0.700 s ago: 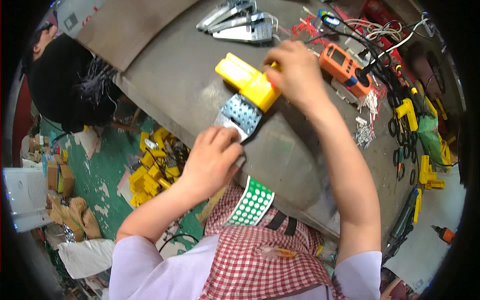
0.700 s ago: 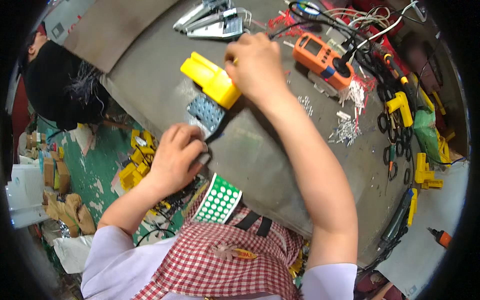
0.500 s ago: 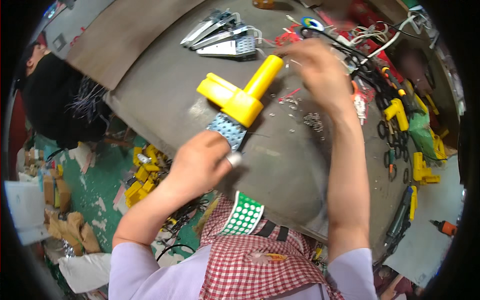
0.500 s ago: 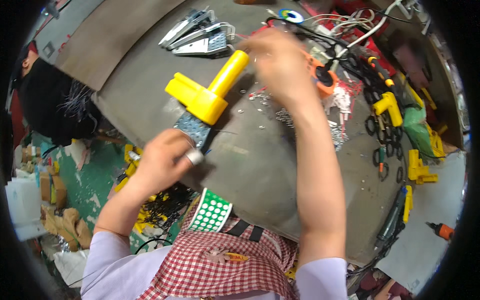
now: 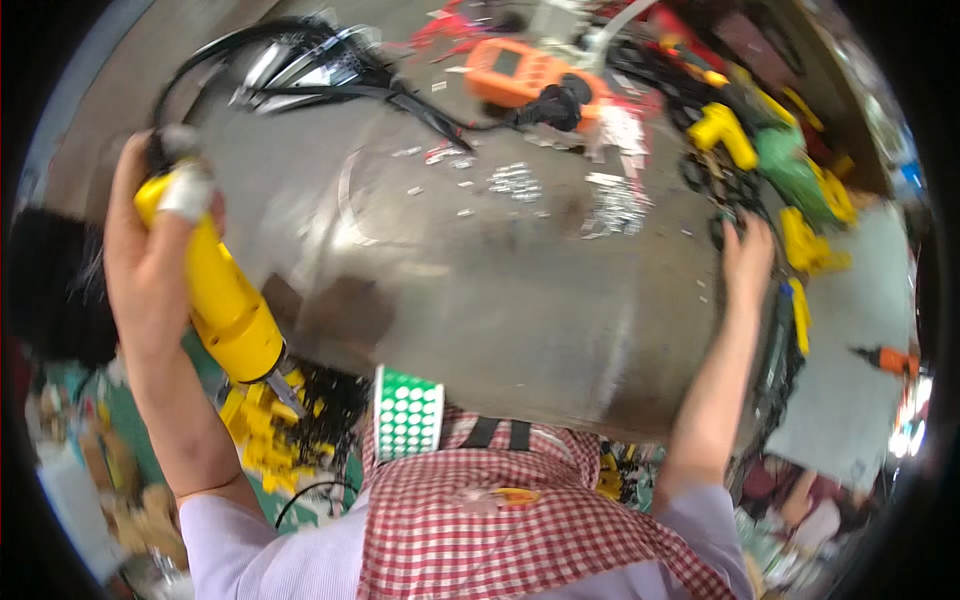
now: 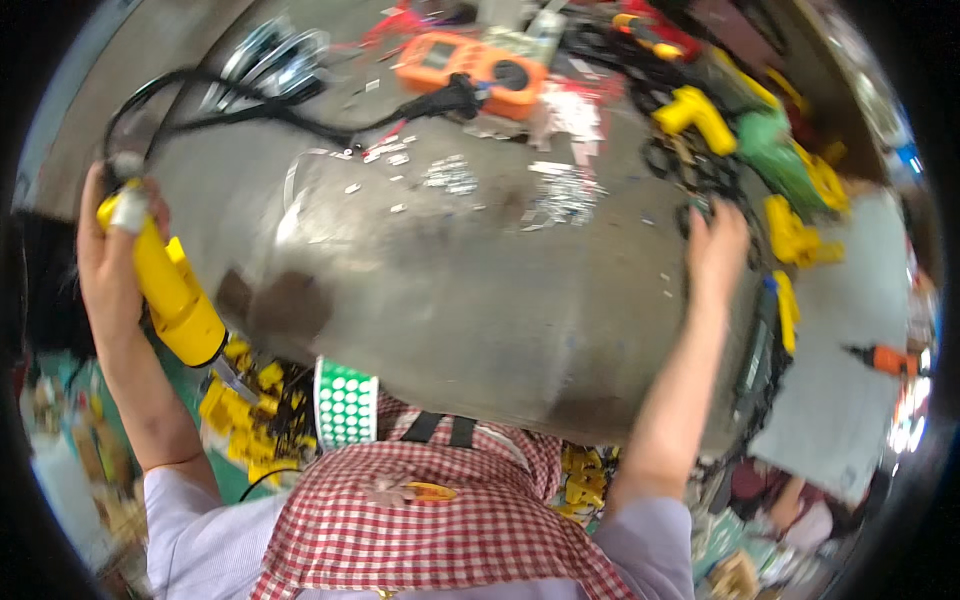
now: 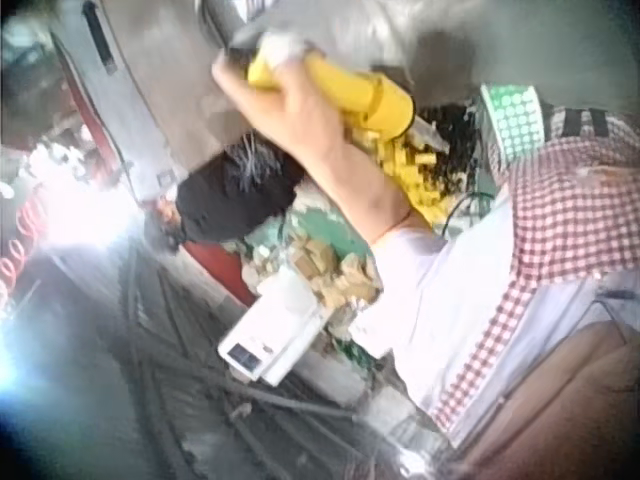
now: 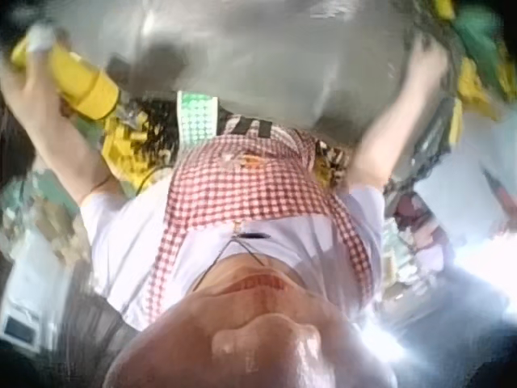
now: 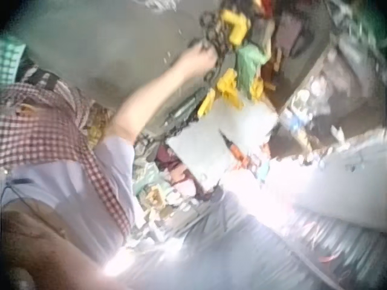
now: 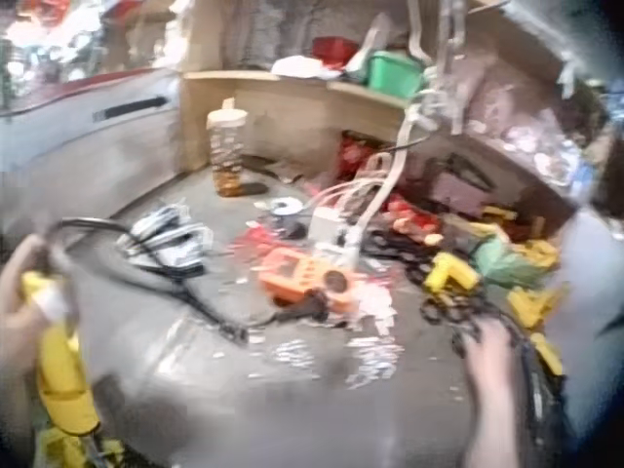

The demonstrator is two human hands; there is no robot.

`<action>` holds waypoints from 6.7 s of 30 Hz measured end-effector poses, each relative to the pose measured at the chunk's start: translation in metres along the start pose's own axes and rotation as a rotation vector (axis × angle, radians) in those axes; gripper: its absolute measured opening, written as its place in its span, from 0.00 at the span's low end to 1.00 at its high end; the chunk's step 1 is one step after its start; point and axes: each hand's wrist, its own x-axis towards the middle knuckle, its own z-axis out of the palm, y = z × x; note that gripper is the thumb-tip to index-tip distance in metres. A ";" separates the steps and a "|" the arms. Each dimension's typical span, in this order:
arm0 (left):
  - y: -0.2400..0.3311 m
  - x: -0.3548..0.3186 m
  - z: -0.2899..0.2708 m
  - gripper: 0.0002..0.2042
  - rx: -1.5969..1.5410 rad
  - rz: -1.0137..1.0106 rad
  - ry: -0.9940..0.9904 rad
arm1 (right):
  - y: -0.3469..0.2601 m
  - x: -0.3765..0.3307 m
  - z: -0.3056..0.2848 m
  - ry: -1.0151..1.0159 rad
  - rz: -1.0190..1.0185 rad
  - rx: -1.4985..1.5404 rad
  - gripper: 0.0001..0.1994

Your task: Assemble a handheld electronic device by soldering wires and screwing the plastic housing together.

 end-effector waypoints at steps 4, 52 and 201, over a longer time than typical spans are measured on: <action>-0.011 -0.052 -0.088 0.15 -0.049 -0.192 0.051 | 0.016 -0.016 -0.009 -0.279 0.077 0.027 0.18; -0.016 0.021 0.105 0.25 0.106 0.424 -0.356 | -0.092 -0.152 -0.099 -0.272 -0.190 0.492 0.12; 0.054 -0.105 0.277 0.26 -0.896 -0.100 -0.478 | -0.106 -0.094 -0.131 0.201 0.167 1.617 0.12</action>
